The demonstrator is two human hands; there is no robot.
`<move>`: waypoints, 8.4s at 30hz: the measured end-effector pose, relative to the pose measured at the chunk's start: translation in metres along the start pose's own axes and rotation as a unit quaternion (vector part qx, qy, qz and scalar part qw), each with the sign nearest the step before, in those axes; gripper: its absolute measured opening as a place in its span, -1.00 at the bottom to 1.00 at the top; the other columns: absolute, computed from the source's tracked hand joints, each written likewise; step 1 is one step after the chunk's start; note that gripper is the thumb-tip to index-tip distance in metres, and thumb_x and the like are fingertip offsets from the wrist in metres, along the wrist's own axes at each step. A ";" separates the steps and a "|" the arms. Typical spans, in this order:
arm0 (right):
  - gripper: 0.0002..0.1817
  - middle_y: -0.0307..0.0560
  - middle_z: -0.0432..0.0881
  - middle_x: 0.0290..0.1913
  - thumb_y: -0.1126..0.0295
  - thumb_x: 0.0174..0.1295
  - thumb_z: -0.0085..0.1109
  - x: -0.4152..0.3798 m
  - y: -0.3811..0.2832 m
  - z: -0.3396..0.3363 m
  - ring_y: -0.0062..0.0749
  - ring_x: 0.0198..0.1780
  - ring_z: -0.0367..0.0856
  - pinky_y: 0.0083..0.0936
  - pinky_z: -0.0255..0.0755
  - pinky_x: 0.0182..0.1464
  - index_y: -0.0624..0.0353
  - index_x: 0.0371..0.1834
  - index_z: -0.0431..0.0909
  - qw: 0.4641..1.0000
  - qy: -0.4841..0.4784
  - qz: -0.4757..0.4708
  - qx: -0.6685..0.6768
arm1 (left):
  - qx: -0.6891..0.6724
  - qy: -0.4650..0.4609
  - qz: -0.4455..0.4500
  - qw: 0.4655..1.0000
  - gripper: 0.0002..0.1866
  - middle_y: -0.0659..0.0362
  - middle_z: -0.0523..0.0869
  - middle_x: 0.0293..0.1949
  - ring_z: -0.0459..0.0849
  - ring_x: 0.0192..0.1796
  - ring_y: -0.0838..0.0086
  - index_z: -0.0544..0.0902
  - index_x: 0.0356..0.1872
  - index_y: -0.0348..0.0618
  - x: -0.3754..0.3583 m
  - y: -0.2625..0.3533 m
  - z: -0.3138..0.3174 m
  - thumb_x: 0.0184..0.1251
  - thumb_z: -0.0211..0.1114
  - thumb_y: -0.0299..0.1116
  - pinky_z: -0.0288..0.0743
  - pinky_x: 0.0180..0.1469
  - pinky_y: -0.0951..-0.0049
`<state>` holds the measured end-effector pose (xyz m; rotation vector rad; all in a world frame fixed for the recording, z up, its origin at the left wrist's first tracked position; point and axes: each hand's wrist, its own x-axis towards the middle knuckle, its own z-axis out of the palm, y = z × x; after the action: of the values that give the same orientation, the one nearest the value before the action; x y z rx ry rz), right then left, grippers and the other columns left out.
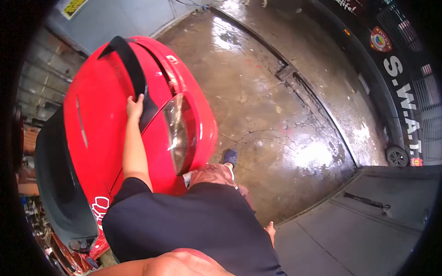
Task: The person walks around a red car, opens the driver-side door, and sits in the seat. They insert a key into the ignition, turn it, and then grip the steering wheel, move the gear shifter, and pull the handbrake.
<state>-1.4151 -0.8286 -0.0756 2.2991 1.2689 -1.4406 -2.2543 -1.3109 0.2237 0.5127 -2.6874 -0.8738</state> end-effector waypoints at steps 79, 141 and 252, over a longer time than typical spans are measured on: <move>-0.62 -0.17 0.51 -0.57 0.08 0.35 0.25 -0.616 -1.568 1.690 -0.46 -0.69 0.41 -0.42 0.26 -0.68 0.23 -0.26 0.53 0.530 -0.420 -0.327 -0.660 | 0.168 0.172 -0.695 0.678 -0.29 -0.18 0.54 0.36 0.47 0.43 -0.02 0.53 0.34 -0.26 0.754 0.190 0.254 0.38 0.35 0.10 0.38 0.42 0.14; -0.37 0.18 0.73 -0.10 0.22 -0.02 0.56 -0.465 -0.777 0.727 0.02 -0.05 0.73 -0.17 0.58 0.00 0.22 0.12 0.56 -0.783 -0.478 -0.038 -0.395 | -0.245 0.582 -0.773 0.061 -0.69 0.26 0.57 -0.54 0.52 -0.52 0.46 0.60 -0.27 -0.13 0.246 0.692 0.800 0.48 0.26 -0.08 0.38 -0.51 0.41; -0.51 0.14 0.75 -0.13 0.13 0.37 0.31 -0.769 0.571 0.318 0.00 -0.11 0.77 -0.23 0.60 -0.06 0.21 0.23 0.52 0.164 -0.488 -0.673 -0.532 | -0.425 0.300 -0.633 0.574 -0.42 0.19 0.69 -0.45 0.54 -0.48 0.54 0.73 -0.31 -0.24 -0.781 -1.019 -0.618 0.31 0.39 0.21 0.35 -0.45 0.36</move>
<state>-1.3600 -1.7980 0.2005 -1.1429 2.1314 -0.7338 -1.0788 -2.0775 -0.0224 1.9743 -0.6883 -1.6404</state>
